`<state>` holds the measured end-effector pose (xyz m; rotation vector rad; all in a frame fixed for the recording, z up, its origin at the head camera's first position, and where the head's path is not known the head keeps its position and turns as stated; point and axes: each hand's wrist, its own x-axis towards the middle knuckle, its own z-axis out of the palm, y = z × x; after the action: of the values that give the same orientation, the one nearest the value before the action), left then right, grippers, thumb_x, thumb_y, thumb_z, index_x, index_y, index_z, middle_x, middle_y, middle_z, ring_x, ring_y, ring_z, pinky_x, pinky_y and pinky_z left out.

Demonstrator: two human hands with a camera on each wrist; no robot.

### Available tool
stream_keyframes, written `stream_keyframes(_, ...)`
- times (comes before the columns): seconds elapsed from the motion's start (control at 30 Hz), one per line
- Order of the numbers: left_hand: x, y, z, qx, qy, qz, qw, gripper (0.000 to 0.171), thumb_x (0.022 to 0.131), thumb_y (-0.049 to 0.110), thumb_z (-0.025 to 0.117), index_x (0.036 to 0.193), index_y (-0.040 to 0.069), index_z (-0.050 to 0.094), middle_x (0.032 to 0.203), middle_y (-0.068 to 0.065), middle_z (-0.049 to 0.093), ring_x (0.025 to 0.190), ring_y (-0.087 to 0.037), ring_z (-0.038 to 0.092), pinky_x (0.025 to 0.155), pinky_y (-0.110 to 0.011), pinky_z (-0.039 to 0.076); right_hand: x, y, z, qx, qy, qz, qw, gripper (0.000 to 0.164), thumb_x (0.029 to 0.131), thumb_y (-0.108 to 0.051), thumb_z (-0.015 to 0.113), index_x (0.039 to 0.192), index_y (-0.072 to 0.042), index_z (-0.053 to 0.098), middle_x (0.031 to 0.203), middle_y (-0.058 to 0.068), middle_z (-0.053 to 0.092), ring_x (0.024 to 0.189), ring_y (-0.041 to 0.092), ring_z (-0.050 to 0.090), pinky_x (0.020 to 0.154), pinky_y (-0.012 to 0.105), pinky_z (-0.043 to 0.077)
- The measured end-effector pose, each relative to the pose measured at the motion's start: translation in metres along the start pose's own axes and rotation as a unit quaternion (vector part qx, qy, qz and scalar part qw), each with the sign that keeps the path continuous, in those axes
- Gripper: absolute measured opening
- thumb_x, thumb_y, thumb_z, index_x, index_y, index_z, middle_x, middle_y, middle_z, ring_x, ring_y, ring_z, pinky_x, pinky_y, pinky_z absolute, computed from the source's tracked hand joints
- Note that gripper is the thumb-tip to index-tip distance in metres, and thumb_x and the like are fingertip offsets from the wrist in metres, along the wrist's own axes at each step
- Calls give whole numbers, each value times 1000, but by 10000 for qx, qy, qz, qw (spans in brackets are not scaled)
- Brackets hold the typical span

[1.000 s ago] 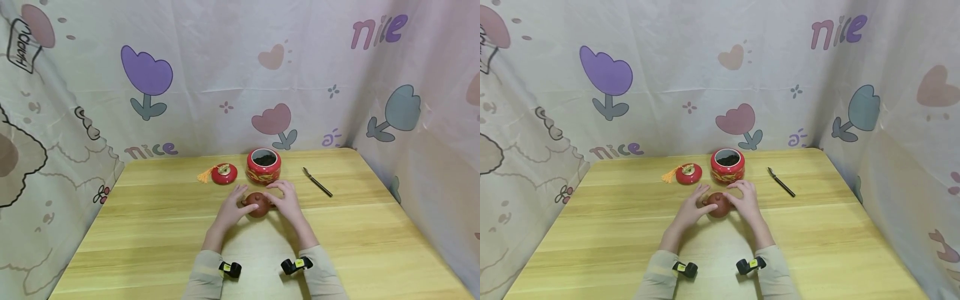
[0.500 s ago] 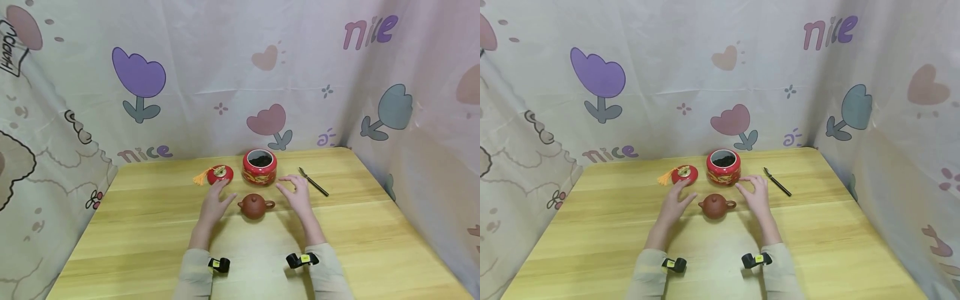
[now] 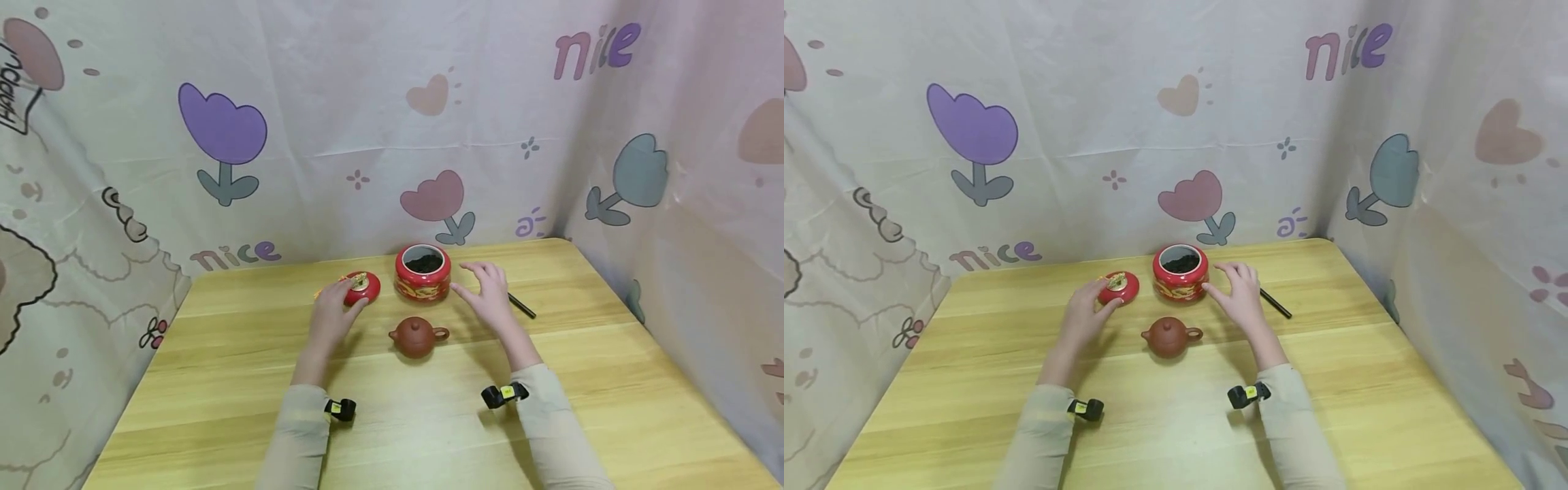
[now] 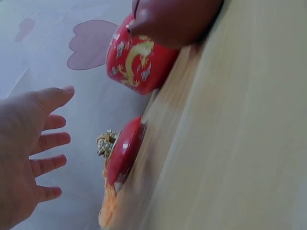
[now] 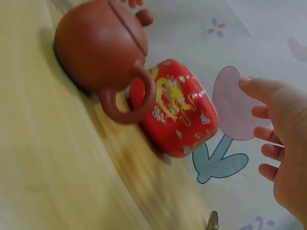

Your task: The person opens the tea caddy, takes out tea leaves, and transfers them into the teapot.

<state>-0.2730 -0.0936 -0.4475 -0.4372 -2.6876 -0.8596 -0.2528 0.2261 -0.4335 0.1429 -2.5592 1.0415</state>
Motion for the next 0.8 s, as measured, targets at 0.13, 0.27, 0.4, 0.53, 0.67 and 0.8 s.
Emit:
stream_keyframes(0.13, 10, -9, -5, 392, -186, -147, 9989, 55, 91, 39, 66, 135, 6, 57, 136, -17, 59, 129, -38, 50, 111, -56, 36, 9, 2, 1, -317, -281, -91, 9991, 63, 87, -39, 71, 138, -8, 52, 139, 20, 45, 129, 39, 33, 109, 58, 25)
stream_keyframes(0.27, 21, -14, -7, 563, -456, -209, 9972, 57, 93, 41, 63, 137, 8, 55, 137, -17, 58, 128, -38, 48, 110, -57, 36, 15, 5, 3, -581, -377, -57, 9976, 68, 88, -42, 69, 142, -7, 47, 143, 23, 42, 131, 41, 32, 110, 59, 24)
stream_keyframes(0.4, 32, -19, -5, 801, -664, -238, 9943, 57, 93, 43, 62, 138, 10, 54, 138, -17, 56, 129, -38, 46, 109, -57, 36, 23, 8, 10, -839, -624, -17, 9945, 75, 89, -49, 64, 147, -8, 40, 149, 22, 37, 136, 42, 29, 111, 61, 24)
stream_keyframes(0.53, 41, -24, -2, 1038, -848, -269, 9906, 56, 92, 43, 63, 137, 10, 56, 136, -17, 55, 128, -37, 45, 107, -57, 37, 31, 9, 16, -1077, -993, 28, 9892, 82, 90, -56, 60, 152, -9, 33, 155, 17, 32, 143, 39, 24, 113, 62, 24)
stream_keyframes(0.67, 50, -28, 2, 1250, -959, -207, 9873, 51, 92, 43, 64, 129, 9, 62, 130, -17, 58, 123, -36, 47, 106, -54, 40, 38, 8, 19, -1307, -1212, 7, 9840, 85, 91, -58, 57, 154, -10, 27, 160, 14, 25, 148, 38, 18, 116, 62, 20)
stream_keyframes(0.8, 57, -32, 7, 1465, -978, -57, 9843, 47, 91, 44, 65, 122, 8, 67, 123, -16, 60, 119, -35, 49, 103, -53, 41, 45, 9, 24, -1472, -1319, -88, 9802, 86, 92, -59, 53, 156, -10, 23, 163, 14, 20, 151, 37, 13, 118, 63, 16)
